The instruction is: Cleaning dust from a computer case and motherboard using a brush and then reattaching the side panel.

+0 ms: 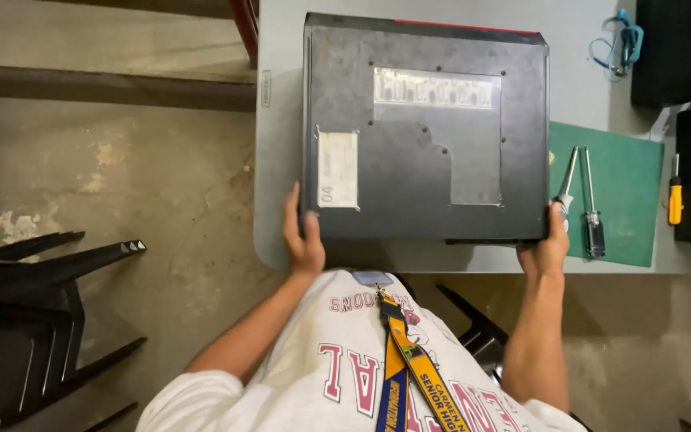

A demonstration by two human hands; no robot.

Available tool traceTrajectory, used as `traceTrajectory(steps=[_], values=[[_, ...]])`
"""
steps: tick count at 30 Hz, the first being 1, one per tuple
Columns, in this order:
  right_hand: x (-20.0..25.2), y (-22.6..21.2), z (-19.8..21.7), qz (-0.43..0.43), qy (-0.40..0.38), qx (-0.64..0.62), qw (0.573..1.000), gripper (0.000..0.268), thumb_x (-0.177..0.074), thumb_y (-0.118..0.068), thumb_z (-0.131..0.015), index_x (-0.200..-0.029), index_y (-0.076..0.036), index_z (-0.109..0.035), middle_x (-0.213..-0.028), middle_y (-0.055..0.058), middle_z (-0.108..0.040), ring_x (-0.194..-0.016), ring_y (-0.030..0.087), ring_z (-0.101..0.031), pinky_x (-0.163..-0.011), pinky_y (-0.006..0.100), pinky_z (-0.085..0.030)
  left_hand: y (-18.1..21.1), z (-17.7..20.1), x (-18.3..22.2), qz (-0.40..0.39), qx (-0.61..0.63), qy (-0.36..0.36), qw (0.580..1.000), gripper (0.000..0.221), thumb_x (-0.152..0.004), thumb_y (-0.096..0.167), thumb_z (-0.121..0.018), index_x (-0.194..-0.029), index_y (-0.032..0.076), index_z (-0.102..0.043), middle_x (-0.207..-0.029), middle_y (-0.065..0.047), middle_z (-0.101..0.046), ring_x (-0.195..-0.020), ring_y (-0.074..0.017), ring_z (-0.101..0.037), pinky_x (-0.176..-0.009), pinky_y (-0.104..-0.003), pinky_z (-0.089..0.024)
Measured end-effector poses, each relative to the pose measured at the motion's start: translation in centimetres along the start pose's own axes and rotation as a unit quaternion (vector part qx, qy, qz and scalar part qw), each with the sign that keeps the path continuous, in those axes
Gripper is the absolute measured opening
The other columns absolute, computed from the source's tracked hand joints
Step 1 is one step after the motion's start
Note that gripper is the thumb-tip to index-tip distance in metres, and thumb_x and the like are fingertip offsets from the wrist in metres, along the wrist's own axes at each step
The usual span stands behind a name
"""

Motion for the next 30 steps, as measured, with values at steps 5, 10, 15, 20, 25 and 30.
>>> traceTrajectory(steps=[5,10,15,20,25,30], values=[[0.1,6.1,2.8,0.022,-0.159,0.182,0.970,0.055,-0.115,-0.049,-0.057,-0.159,-0.018,-0.043,-0.161,0.022,-0.047,-0.146,0.037,-0.048,-0.125,0.063,-0.037,-18.4,7.2,-8.1,0.074,-0.035,0.197,0.977,0.050,-0.112,0.033,-0.067,-0.140,-0.008,-0.067,-0.141,-0.034,-0.063,-0.142,-0.0471,-0.057,-0.126,-0.055,-0.039],[5.0,7.0,-0.3,0.016,-0.143,0.258,0.955,0.036,-0.112,-0.040,-0.068,-0.132,-0.010,-0.070,-0.128,0.014,-0.070,-0.116,0.031,-0.068,-0.099,0.051,-0.057,-16.2,11.4,-24.9,0.059,0.016,0.195,0.979,0.048,-0.108,0.049,-0.072,-0.123,0.005,-0.084,-0.118,-0.019,-0.076,-0.115,-0.0276,-0.073,-0.109,-0.044,-0.054],[-5.6,5.1,3.9,0.130,-0.036,0.308,0.942,0.028,-0.110,-0.037,-0.080,-0.117,-0.011,-0.076,-0.106,0.016,-0.078,-0.084,0.029,-0.079,-0.066,0.040,-0.067,-3.7,6.7,-21.6,0.119,0.100,0.204,0.967,0.082,-0.106,0.069,-0.073,-0.151,0.001,-0.068,-0.156,-0.028,-0.063,-0.150,-0.0356,-0.057,-0.129,-0.044,-0.044],[-11.5,5.0,4.2,0.164,0.048,0.639,0.750,0.092,-0.096,-0.039,-0.096,-0.163,-0.006,-0.042,-0.138,0.030,-0.047,-0.127,0.060,-0.063,-0.109,0.066,-0.056,-17.9,12.7,-26.4,0.057,-0.013,0.140,0.988,0.067,-0.126,0.060,-0.057,-0.167,0.008,-0.053,-0.170,-0.020,-0.046,-0.161,-0.0306,-0.041,-0.139,-0.043,-0.025],[-16.7,8.5,6.0,0.142,0.030,0.640,0.755,0.064,-0.099,-0.030,-0.083,-0.147,-0.010,-0.046,-0.121,0.028,-0.071,-0.116,0.051,-0.072,-0.101,0.062,-0.057,-12.1,10.8,-24.5,0.106,-0.043,0.139,0.984,0.089,-0.119,0.065,-0.062,-0.165,-0.009,-0.045,-0.172,-0.035,-0.034,-0.164,-0.0443,-0.028,-0.141,-0.053,-0.018],[-6.3,8.1,2.8,0.106,0.002,0.377,0.920,0.049,-0.102,-0.020,-0.064,-0.147,-0.018,-0.045,-0.091,0.018,-0.070,-0.068,0.029,-0.070,-0.062,0.048,-0.064,-12.1,12.2,-19.6,0.135,-0.123,0.154,0.971,0.090,-0.115,0.067,-0.063,-0.158,-0.011,-0.051,-0.164,-0.035,-0.048,-0.157,-0.0429,-0.043,-0.136,-0.053,-0.029]])
Point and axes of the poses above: each hand's wrist, its own x-axis away from the middle knuckle, its own z-axis out of the back of the hand, y = z × x, the point moved 7 cm from there along -x, towards the middle knuckle
